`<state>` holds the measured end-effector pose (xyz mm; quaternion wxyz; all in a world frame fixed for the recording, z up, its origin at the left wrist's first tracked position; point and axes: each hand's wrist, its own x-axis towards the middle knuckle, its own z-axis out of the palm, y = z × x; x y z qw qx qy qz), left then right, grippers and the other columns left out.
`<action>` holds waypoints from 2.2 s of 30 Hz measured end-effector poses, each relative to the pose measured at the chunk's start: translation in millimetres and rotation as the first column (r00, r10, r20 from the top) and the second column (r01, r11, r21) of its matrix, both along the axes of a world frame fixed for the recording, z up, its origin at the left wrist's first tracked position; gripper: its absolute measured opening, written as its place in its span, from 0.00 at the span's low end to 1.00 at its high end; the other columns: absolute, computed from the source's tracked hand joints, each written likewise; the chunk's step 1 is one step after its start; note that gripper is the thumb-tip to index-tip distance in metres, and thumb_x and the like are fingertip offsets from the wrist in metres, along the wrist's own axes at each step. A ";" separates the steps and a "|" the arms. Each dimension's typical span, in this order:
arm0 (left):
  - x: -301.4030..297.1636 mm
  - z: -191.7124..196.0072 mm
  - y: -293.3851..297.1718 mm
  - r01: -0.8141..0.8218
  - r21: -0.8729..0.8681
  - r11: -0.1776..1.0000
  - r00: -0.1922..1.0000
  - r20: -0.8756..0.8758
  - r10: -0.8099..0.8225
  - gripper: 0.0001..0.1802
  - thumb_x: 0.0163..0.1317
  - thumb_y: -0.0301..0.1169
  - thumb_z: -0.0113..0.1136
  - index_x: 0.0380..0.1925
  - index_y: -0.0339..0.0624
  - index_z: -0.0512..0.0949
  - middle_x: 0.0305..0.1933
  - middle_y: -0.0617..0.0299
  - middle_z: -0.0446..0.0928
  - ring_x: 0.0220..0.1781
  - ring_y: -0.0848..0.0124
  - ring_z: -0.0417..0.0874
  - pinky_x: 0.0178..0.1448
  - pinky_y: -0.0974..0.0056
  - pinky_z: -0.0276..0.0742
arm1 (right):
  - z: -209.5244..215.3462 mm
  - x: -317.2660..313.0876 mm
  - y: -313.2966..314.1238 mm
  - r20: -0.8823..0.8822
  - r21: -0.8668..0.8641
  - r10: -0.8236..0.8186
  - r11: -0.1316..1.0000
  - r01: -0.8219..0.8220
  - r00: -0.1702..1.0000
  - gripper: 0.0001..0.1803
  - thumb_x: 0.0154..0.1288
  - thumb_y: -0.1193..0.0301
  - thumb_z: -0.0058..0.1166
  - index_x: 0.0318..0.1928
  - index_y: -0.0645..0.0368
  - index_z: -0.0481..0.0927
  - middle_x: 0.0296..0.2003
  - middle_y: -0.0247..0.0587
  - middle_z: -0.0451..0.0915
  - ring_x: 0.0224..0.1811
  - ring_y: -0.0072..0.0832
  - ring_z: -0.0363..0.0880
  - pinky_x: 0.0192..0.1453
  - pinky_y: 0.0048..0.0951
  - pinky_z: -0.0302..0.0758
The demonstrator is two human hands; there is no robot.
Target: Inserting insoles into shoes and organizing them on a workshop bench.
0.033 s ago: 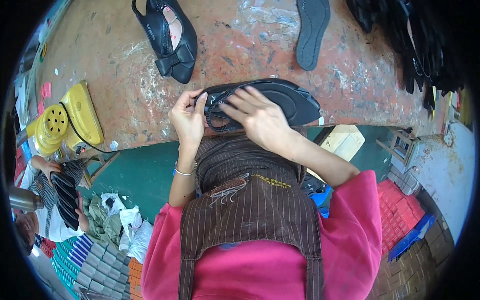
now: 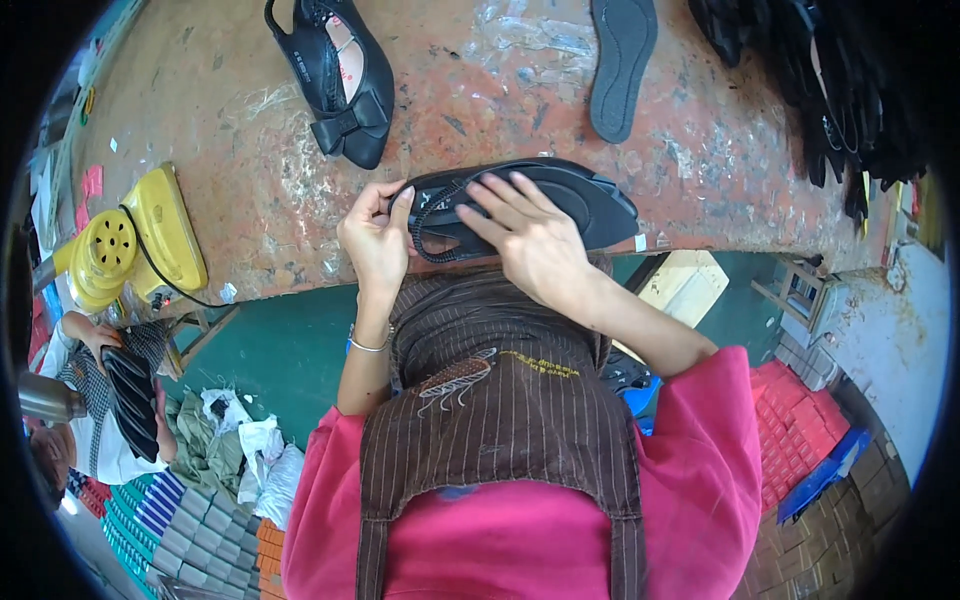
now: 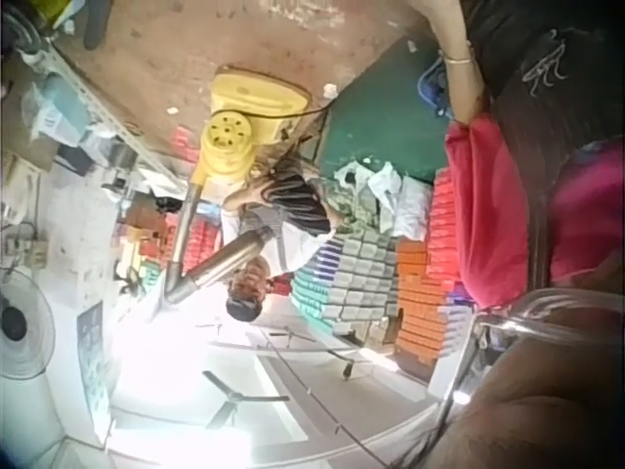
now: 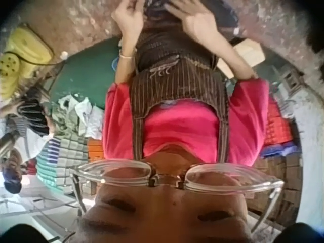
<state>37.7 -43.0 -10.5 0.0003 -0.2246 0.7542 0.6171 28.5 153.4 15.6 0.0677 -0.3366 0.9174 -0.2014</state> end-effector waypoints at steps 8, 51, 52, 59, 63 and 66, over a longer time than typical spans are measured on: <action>35.1 -2.7 16.3 0.088 -0.211 0.973 0.992 0.109 -0.065 0.04 0.63 0.23 0.58 0.30 0.37 0.72 0.16 0.53 0.74 0.16 0.66 0.75 0.23 0.59 0.67 | 12.6 -37.5 2.1 -0.310 -0.075 -0.464 0.882 0.465 0.830 0.24 0.58 0.70 0.59 0.56 0.60 0.80 0.59 0.53 0.75 0.69 0.47 0.66 0.75 0.59 0.53; 74.1 -1.2 85.0 0.556 -0.718 0.418 0.635 0.043 -0.771 0.19 0.59 0.28 0.53 0.47 0.25 0.79 0.52 0.42 0.78 0.67 0.48 0.70 0.74 0.46 0.60 | -3.5 -7.4 -5.5 0.033 -0.037 -0.223 0.974 0.224 0.974 0.40 0.43 0.91 0.42 0.65 0.82 0.60 0.66 0.80 0.58 0.73 0.66 0.53 0.77 0.49 0.56; 74.5 -2.7 87.0 0.540 -0.723 0.430 0.644 0.026 -0.765 0.19 0.58 0.28 0.53 0.46 0.26 0.80 0.53 0.41 0.78 0.67 0.48 0.71 0.75 0.46 0.59 | 0.0 -32.6 -6.6 0.097 -0.019 -0.280 0.959 0.283 0.955 0.36 0.44 0.90 0.43 0.61 0.82 0.64 0.62 0.79 0.63 0.69 0.66 0.59 0.74 0.49 0.60; 70.6 -1.5 84.1 0.754 -0.597 0.274 0.517 0.282 -0.808 0.30 0.61 0.28 0.48 0.65 0.25 0.66 0.68 0.43 0.67 0.73 0.52 0.62 0.77 0.48 0.56 | -23.9 -49.0 -17.5 -0.398 0.025 -0.279 0.949 0.314 0.874 0.24 0.53 0.84 0.43 0.53 0.81 0.68 0.51 0.74 0.71 0.58 0.64 0.69 0.68 0.49 0.65; 61.5 2.5 83.4 0.528 -0.742 0.412 0.626 0.013 -0.780 0.36 0.56 0.27 0.62 0.65 0.25 0.65 0.67 0.42 0.67 0.73 0.47 0.63 0.74 0.46 0.62 | -37.6 -78.2 -8.5 -0.047 0.159 -0.302 0.939 0.306 0.952 0.18 0.52 0.84 0.43 0.46 0.77 0.72 0.42 0.65 0.72 0.48 0.56 0.72 0.56 0.47 0.71; 67.3 -8.1 83.6 0.541 -0.727 0.423 0.628 0.014 -0.778 0.37 0.56 0.28 0.62 0.66 0.26 0.64 0.70 0.42 0.64 0.72 0.47 0.64 0.74 0.47 0.62 | -34.7 -67.9 -13.3 -0.281 0.051 -0.349 0.925 0.378 0.894 0.13 0.52 0.82 0.47 0.39 0.74 0.76 0.39 0.62 0.76 0.45 0.52 0.75 0.53 0.41 0.74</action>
